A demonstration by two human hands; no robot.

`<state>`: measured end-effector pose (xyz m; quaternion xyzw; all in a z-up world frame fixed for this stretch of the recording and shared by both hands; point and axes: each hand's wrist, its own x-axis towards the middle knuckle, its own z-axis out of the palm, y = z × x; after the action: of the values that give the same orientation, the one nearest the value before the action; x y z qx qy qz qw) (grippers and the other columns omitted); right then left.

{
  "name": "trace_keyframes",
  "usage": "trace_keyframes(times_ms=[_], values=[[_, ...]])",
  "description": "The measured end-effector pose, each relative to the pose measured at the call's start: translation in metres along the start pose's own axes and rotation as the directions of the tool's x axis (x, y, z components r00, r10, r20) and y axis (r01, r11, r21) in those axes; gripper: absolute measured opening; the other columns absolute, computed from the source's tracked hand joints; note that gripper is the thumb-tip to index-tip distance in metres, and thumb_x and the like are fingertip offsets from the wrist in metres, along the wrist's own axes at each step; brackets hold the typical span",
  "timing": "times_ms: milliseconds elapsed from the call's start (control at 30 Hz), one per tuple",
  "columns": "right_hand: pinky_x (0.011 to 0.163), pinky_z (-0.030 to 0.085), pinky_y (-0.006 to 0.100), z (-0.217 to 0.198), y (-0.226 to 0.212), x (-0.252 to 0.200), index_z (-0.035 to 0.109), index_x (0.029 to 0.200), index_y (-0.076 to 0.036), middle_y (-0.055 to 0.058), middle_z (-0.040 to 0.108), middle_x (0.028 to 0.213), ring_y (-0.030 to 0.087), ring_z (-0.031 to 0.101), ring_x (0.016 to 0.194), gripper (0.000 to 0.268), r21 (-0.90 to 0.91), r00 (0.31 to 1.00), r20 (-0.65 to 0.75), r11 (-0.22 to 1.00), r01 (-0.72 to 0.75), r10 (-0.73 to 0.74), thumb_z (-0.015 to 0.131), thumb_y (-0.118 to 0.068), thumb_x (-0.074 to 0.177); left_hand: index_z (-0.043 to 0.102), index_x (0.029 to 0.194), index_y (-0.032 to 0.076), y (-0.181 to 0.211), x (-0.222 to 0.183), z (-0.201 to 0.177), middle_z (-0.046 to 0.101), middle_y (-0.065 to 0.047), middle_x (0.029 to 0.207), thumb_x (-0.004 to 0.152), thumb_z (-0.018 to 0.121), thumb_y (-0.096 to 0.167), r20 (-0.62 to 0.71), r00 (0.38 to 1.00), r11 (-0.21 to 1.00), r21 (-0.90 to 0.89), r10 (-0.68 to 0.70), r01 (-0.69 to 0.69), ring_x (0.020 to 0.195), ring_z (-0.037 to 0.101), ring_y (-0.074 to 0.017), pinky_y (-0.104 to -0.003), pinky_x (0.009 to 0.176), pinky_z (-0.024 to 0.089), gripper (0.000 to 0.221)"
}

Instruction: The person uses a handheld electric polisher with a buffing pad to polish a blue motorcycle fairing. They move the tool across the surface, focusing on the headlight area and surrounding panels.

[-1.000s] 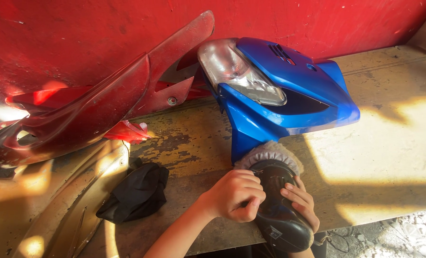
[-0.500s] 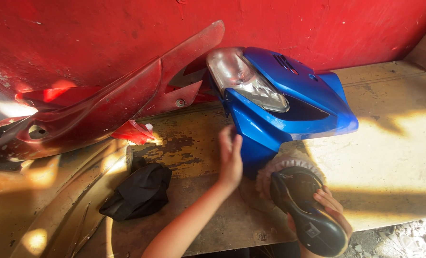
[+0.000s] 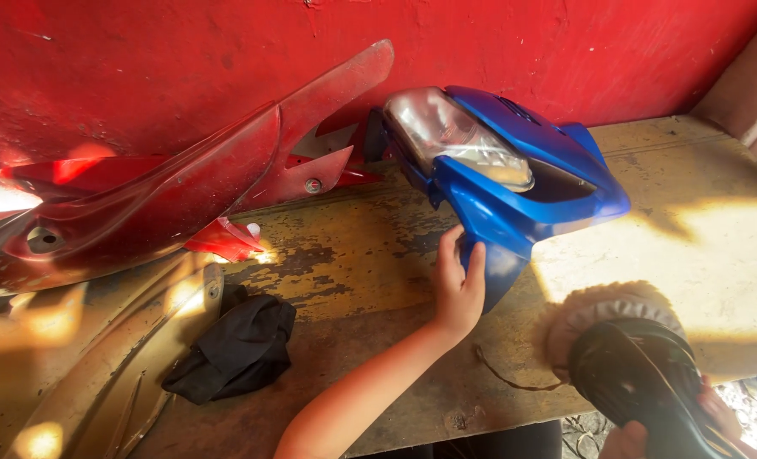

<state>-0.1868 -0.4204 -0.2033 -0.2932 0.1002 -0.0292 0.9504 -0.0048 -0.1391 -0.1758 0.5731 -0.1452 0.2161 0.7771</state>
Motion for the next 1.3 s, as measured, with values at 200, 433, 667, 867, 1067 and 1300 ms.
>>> trace_keyframes(times_ms=[200, 433, 667, 867, 1067, 1300], values=[[0.092, 0.057, 0.044, -0.010, -0.006, 0.017, 0.044, 0.155, -0.011, 0.029, 0.053, 0.140, 0.040, 0.066, 0.110, 0.054, 0.146, 0.758, 0.582, 0.879, -0.455, 0.295, 0.048, -0.040, 0.110, 0.046, 0.131, -0.001, -0.001, 0.012, 0.003, 0.057, -0.011, 0.119, 0.108, 0.057, 0.013, 0.046, 0.997, 0.991, 0.109, 0.070, -0.074, 0.109, 0.060, -0.0154, -0.033, 0.099, 0.050, 0.028], [0.085, 0.059, 0.034, -0.069, 0.016, 0.040, 0.050, 0.148, 0.004, 0.027, 0.062, 0.133, 0.030, 0.067, 0.110, 0.050, -0.303, 0.985, -0.034, 0.941, 0.149, -0.167, 0.051, -0.037, 0.120, 0.053, 0.114, 0.001, -0.016, 0.056, -0.030, 0.062, -0.005, 0.105, 0.107, 0.061, 0.026, -0.016, 0.996, 0.980, -0.178, -0.093, 0.089, 0.098, 0.058, -0.0100, -0.028, 0.092, 0.049, 0.027], [0.079, 0.061, 0.035, -0.025, -0.004, 0.026, 0.058, 0.147, -0.006, 0.020, 0.070, 0.130, 0.025, 0.072, 0.104, 0.050, -0.167, 0.988, -0.094, 0.977, -0.136, 0.121, 0.056, -0.040, 0.110, 0.052, 0.091, 0.003, -0.010, 0.082, -0.048, 0.049, -0.007, 0.080, 0.105, 0.066, 0.042, -0.183, 0.960, 0.972, 0.059, -0.213, 0.227, 0.071, 0.044, -0.0117, -0.032, 0.066, 0.036, 0.043], [0.111, 0.056, 0.034, 0.155, 0.057, -0.009, 0.054, 0.136, -0.003, 0.013, 0.066, 0.119, 0.021, 0.070, 0.108, 0.052, -0.764, 0.658, 0.266, 0.262, 0.590, -0.705, 0.071, -0.033, 0.097, 0.063, 0.114, 0.012, -0.013, 0.130, -0.103, 0.060, 0.003, 0.099, 0.080, 0.071, 0.060, -0.375, 0.773, 0.858, -0.200, -0.512, 0.472, 0.091, 0.062, -0.0127, -0.037, 0.085, 0.054, 0.059], [0.122, 0.050, 0.037, 0.181, 0.082, 0.071, 0.034, 0.144, -0.014, 0.005, 0.052, 0.142, 0.016, 0.053, 0.137, 0.073, -0.385, 0.261, 0.502, 0.057, 0.921, -0.825, 0.081, -0.044, 0.098, 0.069, 0.121, 0.011, -0.029, 0.198, -0.097, 0.072, -0.004, 0.114, 0.077, 0.071, 0.071, -0.180, 0.672, 0.668, -0.447, -0.719, 0.595, 0.103, 0.068, -0.0189, -0.035, 0.085, 0.053, 0.074], [0.117, 0.051, 0.043, 0.175, 0.081, 0.134, 0.044, 0.137, -0.004, 0.010, 0.054, 0.131, 0.025, 0.057, 0.128, 0.074, -0.349, -0.039, 0.665, -0.356, 0.867, -0.746, 0.074, -0.055, 0.092, 0.053, 0.145, 0.016, -0.029, 0.223, -0.086, 0.060, -0.011, 0.145, 0.076, 0.055, 0.082, 0.178, 0.752, 0.554, -0.573, -0.635, 0.604, 0.129, 0.060, -0.0285, -0.045, 0.104, 0.053, 0.095]])
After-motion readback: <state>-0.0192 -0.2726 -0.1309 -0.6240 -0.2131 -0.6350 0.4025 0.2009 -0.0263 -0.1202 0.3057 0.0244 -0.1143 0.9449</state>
